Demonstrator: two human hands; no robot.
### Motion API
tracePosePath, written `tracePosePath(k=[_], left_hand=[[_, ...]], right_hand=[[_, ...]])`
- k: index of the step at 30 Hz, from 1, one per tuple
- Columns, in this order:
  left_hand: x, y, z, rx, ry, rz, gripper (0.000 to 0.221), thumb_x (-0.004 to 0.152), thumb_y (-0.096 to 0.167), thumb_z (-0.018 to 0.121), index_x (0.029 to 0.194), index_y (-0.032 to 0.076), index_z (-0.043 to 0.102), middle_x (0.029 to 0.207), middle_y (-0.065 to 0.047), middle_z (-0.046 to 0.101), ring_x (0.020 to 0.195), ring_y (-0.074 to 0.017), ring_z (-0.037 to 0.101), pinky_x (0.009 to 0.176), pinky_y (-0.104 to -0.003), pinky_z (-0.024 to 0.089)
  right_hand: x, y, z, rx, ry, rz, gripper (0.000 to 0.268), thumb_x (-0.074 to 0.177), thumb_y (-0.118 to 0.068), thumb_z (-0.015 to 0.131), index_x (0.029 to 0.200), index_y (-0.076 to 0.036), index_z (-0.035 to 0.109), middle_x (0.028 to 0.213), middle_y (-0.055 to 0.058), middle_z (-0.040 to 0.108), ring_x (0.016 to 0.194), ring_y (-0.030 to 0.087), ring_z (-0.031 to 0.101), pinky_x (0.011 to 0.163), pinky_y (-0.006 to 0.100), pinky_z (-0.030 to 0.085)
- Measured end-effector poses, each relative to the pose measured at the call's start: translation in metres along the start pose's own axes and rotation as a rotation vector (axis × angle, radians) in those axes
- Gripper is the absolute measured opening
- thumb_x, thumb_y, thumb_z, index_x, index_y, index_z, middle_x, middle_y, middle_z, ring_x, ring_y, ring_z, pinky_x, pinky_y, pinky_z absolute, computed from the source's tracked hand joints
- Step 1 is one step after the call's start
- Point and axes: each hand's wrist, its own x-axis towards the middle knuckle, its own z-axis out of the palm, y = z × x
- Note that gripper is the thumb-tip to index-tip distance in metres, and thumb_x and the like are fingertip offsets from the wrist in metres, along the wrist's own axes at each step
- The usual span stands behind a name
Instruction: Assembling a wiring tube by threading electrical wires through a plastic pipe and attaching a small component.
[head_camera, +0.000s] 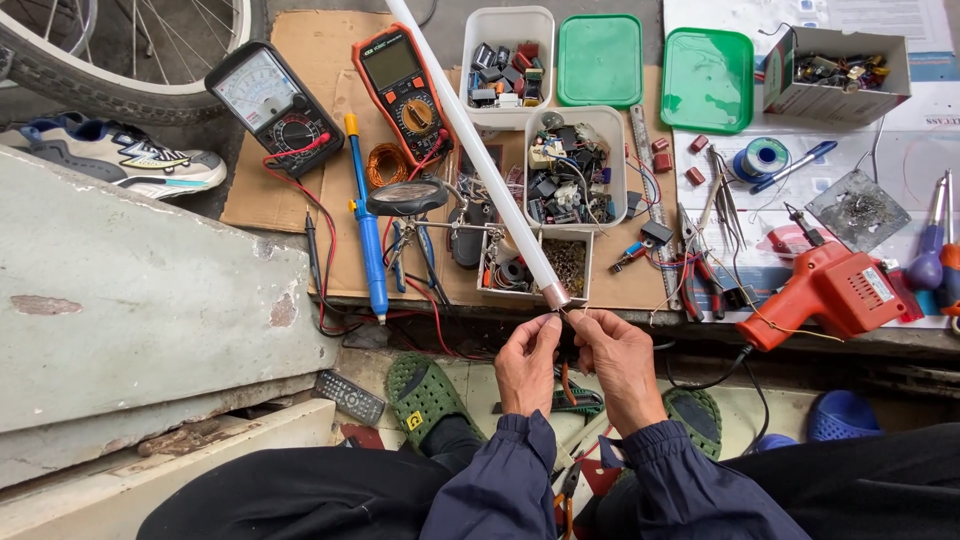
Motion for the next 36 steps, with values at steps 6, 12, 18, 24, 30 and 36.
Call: tracePosePath(k=[6, 12, 18, 24, 30, 36], left_hand=[[0.011, -0.008, 0.005, 0.075, -0.001, 0.007, 0.031, 0.091, 0.039, 0.09, 0.114, 0.019, 0.091, 0.095, -0.005, 0.084, 0.091, -0.012, 0.076, 0.087, -0.029, 0.068], [0.007, -0.003, 0.005, 0.021, 0.031, -0.009, 0.03, 0.092, 0.034, 0.09, 0.114, 0.014, 0.09, 0.098, -0.011, 0.086, 0.096, -0.0153, 0.079, 0.09, -0.028, 0.068], [0.001, 0.005, 0.004, 0.009, 0.045, -0.006, 0.031, 0.092, 0.032, 0.089, 0.115, 0.011, 0.089, 0.101, -0.013, 0.086, 0.1, -0.0163, 0.079, 0.094, -0.028, 0.069], [0.003, 0.001, 0.004, -0.004, 0.05, -0.001, 0.031, 0.092, 0.032, 0.089, 0.114, 0.01, 0.089, 0.1, -0.012, 0.085, 0.101, -0.0161, 0.08, 0.093, -0.028, 0.07], [0.007, -0.004, 0.004, 0.038, 0.035, 0.0, 0.029, 0.093, 0.034, 0.088, 0.113, 0.014, 0.088, 0.095, -0.009, 0.083, 0.096, -0.0136, 0.077, 0.091, -0.029, 0.069], [0.006, -0.005, 0.004, 0.01, 0.038, 0.013, 0.031, 0.093, 0.032, 0.089, 0.115, 0.01, 0.088, 0.098, -0.014, 0.084, 0.099, -0.0177, 0.079, 0.093, -0.03, 0.069]], right_hand=[[0.005, 0.003, -0.004, 0.031, 0.012, 0.013, 0.018, 0.098, -0.015, 0.086, 0.1, 0.002, 0.081, 0.071, 0.009, 0.061, 0.052, 0.012, 0.047, 0.047, 0.028, 0.044], [0.011, 0.009, -0.006, 0.069, 0.019, 0.036, 0.02, 0.099, -0.017, 0.086, 0.103, 0.002, 0.082, 0.071, 0.008, 0.061, 0.053, 0.012, 0.046, 0.048, 0.028, 0.044], [0.015, 0.012, -0.008, 0.115, 0.019, 0.035, 0.018, 0.099, -0.016, 0.086, 0.1, 0.001, 0.082, 0.071, 0.007, 0.06, 0.052, 0.011, 0.043, 0.048, 0.027, 0.044], [0.013, 0.01, -0.007, 0.121, 0.015, 0.034, 0.018, 0.099, -0.016, 0.086, 0.1, 0.0, 0.081, 0.071, 0.007, 0.06, 0.052, 0.01, 0.041, 0.049, 0.027, 0.042], [0.009, 0.004, -0.005, 0.117, 0.003, 0.032, 0.018, 0.1, -0.015, 0.086, 0.101, 0.003, 0.083, 0.072, 0.008, 0.061, 0.053, 0.011, 0.041, 0.05, 0.027, 0.042], [0.01, 0.006, -0.007, 0.111, 0.001, 0.039, 0.019, 0.1, -0.015, 0.085, 0.103, 0.003, 0.083, 0.072, 0.009, 0.062, 0.054, 0.011, 0.042, 0.05, 0.028, 0.043]])
